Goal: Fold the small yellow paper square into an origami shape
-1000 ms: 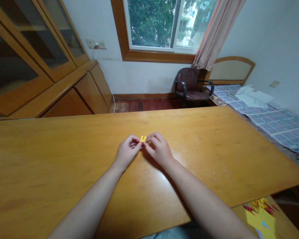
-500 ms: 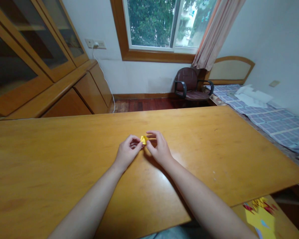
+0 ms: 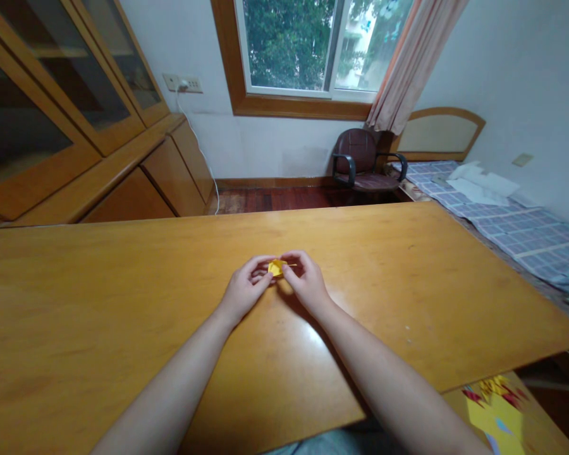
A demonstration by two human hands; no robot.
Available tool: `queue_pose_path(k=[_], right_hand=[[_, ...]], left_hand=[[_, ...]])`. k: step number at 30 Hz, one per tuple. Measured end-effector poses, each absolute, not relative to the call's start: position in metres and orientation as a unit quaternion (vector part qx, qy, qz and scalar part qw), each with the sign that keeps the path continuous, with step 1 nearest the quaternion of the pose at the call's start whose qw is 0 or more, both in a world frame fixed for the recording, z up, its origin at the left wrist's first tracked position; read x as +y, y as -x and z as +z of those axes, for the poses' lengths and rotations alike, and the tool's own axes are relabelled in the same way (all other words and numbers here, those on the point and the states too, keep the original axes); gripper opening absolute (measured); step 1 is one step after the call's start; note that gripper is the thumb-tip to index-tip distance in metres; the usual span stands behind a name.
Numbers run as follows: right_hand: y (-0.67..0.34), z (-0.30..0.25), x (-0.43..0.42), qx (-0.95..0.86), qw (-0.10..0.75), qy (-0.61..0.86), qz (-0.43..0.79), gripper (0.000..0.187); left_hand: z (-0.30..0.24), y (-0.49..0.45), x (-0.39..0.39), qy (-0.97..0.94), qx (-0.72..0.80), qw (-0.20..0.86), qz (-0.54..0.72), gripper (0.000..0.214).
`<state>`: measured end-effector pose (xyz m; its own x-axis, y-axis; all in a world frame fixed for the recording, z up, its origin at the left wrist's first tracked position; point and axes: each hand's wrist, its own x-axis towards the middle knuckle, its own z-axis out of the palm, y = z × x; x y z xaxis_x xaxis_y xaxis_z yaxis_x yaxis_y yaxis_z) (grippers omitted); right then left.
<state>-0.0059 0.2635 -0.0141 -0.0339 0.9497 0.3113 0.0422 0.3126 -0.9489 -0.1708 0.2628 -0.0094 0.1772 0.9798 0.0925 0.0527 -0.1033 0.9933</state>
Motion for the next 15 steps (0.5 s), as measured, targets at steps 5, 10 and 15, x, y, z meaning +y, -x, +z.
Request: queue_pose_path(k=[5, 10, 15], right_hand=[[0.0053, -0.0142, 0.2633, -0.581, 0.559, 0.406, 0.429, 0.016], [0.0059, -0.0160, 0.2632, -0.581, 0.571, 0.382, 0.438, 0.013], [0.0064, -0.0147, 0.2626, -0.585, 0.570, 0.377, 0.437, 0.012]], left_hand=[[-0.0097, 0.1734, 0.2650, -0.592, 0.441, 0.498, 0.455, 0.034], [-0.0124, 0.1739, 0.2660, -0.581, 0.430, 0.517, 0.458, 0.032], [-0.0111, 0.1725, 0.2652, -0.552, 0.427, 0.535, 0.476, 0.031]])
